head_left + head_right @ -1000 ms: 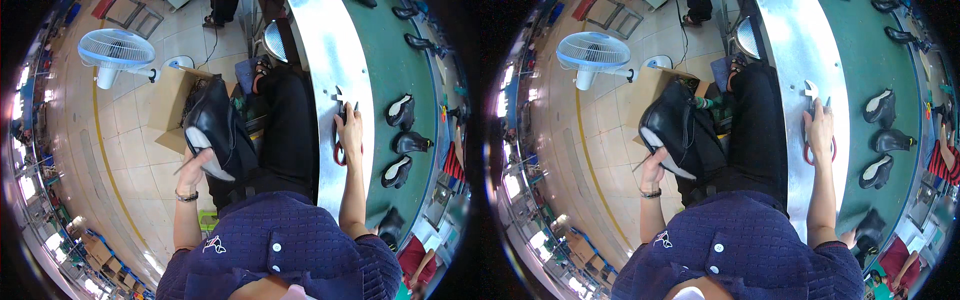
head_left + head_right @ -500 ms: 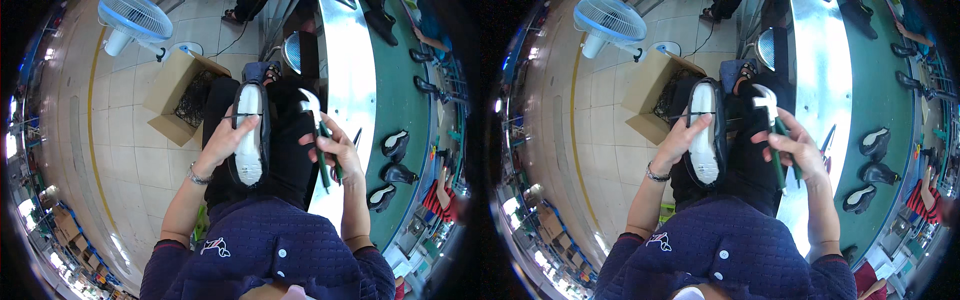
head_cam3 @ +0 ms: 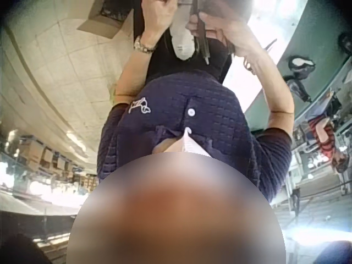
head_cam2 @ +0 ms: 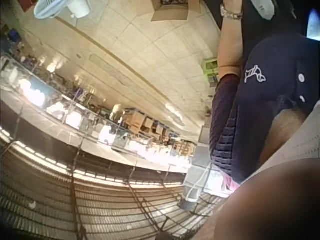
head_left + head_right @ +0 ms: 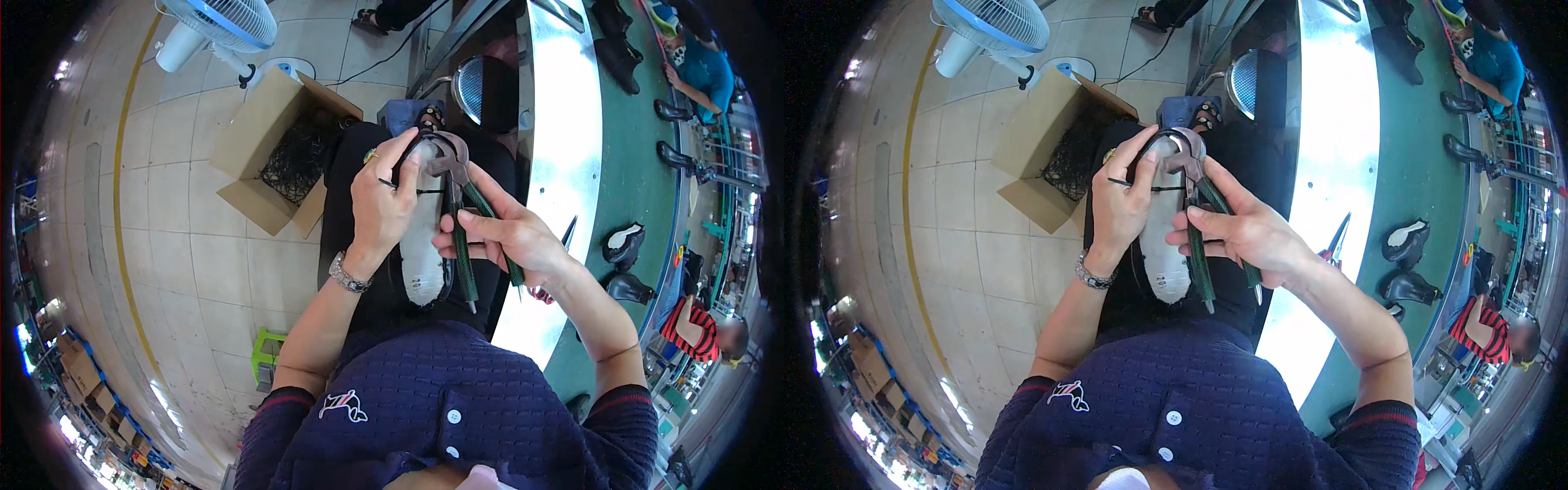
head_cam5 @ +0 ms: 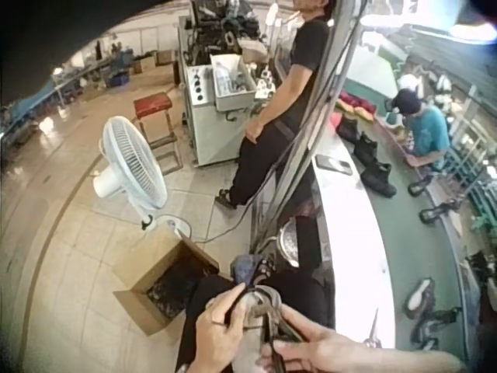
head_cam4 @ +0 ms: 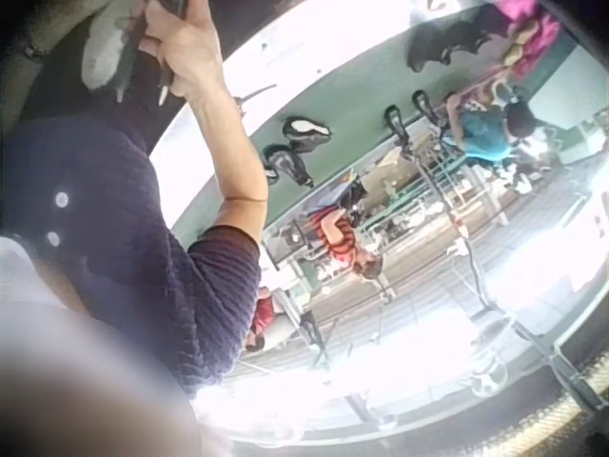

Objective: Trim and adjust the sole and edges of a shoe upper using scissors and pliers.

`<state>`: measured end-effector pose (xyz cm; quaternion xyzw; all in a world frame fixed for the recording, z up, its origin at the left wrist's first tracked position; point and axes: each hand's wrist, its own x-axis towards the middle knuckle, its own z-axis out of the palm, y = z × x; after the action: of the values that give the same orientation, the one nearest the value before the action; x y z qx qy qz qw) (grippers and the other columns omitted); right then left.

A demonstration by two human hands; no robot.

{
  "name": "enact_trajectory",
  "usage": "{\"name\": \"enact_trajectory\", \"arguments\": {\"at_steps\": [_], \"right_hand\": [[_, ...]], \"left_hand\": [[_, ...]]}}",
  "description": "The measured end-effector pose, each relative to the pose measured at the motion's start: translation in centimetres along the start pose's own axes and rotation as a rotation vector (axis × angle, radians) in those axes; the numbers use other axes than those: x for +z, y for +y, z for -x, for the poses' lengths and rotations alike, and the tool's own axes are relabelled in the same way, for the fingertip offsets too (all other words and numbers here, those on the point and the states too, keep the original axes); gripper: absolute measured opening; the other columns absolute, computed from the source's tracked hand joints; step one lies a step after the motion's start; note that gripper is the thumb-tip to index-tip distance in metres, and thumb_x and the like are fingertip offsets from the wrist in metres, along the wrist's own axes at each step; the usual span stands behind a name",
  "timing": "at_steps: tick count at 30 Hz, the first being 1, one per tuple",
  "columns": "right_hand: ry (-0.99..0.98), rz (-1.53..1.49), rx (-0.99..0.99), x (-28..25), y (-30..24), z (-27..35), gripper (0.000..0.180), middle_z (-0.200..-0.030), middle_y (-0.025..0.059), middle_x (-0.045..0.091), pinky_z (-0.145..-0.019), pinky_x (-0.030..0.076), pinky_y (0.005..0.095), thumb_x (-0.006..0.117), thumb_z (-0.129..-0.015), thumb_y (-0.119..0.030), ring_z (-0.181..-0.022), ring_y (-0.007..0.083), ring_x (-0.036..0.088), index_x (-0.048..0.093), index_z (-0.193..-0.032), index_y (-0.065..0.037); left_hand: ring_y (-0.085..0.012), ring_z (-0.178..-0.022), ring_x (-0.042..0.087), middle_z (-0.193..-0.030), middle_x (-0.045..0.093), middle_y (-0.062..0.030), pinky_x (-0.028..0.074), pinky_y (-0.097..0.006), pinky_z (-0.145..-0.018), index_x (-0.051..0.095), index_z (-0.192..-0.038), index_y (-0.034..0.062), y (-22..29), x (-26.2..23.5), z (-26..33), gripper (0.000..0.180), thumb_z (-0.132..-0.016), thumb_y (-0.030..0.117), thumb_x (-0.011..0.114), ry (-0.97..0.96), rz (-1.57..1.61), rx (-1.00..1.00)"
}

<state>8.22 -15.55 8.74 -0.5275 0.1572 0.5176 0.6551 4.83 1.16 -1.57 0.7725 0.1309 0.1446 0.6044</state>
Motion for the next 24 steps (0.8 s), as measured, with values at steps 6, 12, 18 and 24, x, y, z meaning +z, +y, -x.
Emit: {"name": "enact_trajectory", "arguments": {"at_steps": [6, 12, 18, 24], "right_hand": [[0.035, 0.541, -0.11, -1.1, -0.5, -0.7, 0.069, -0.085, 0.004, 0.052, -0.067, 0.054, 0.0298, 0.05, -0.101, -0.012, -0.073, 0.0119, 0.056, 0.008, -0.155, -0.013], [0.132, 0.694, -0.261, -1.5, 1.8, -1.1, 0.064, -0.079, 0.0051, 0.055, -0.062, 0.051, 0.0275, 0.049, -0.101, -0.011, -0.067, 0.0111, 0.057, 0.013, -0.154, -0.006], [0.177, 0.845, -0.339, -1.3, 2.4, -1.1, 0.063, -0.076, 0.0067, 0.058, -0.062, 0.053, 0.0286, 0.05, -0.101, -0.01, -0.064, 0.0132, 0.06, 0.015, -0.154, -0.006], [0.162, 0.871, -0.285, -2.2, 1.7, -1.0, 0.064, -0.075, 0.0054, 0.058, -0.061, 0.053, 0.0299, 0.05, -0.101, -0.012, -0.062, 0.013, 0.06, 0.015, -0.154, -0.008]], "left_hand": [[-0.0188, -0.092, 0.066, -0.103, 0.07, -0.0131, 0.049, -0.029, -0.084, 0.067, -0.115, 0.0036, -0.4, -0.2, -0.4, 0.026, -0.093, 0.012, 0.059, -0.004, 0.001, 0.024], [-0.0228, -0.087, 0.069, -0.1, 0.071, -0.014, 0.051, -0.029, -0.079, 0.069, -0.108, 0.0004, 0.0, 0.0, -0.7, 0.024, -0.086, 0.006, 0.063, 0.006, 0.099, -0.075], [-0.0062, -0.08, 0.061, -0.096, 0.071, -0.0049, 0.048, -0.022, -0.072, 0.07, -0.11, 0.0015, -0.4, 0.0, -0.7, 0.023, -0.088, 0.005, 0.065, 0.036, 0.151, -0.072], [-0.0166, -0.082, 0.069, -0.104, 0.072, -0.0123, 0.053, -0.026, -0.074, 0.071, -0.105, 0.0005, -0.8, -0.6, -0.8, 0.022, -0.084, 0.004, 0.067, -0.029, 0.263, -0.093]]}}
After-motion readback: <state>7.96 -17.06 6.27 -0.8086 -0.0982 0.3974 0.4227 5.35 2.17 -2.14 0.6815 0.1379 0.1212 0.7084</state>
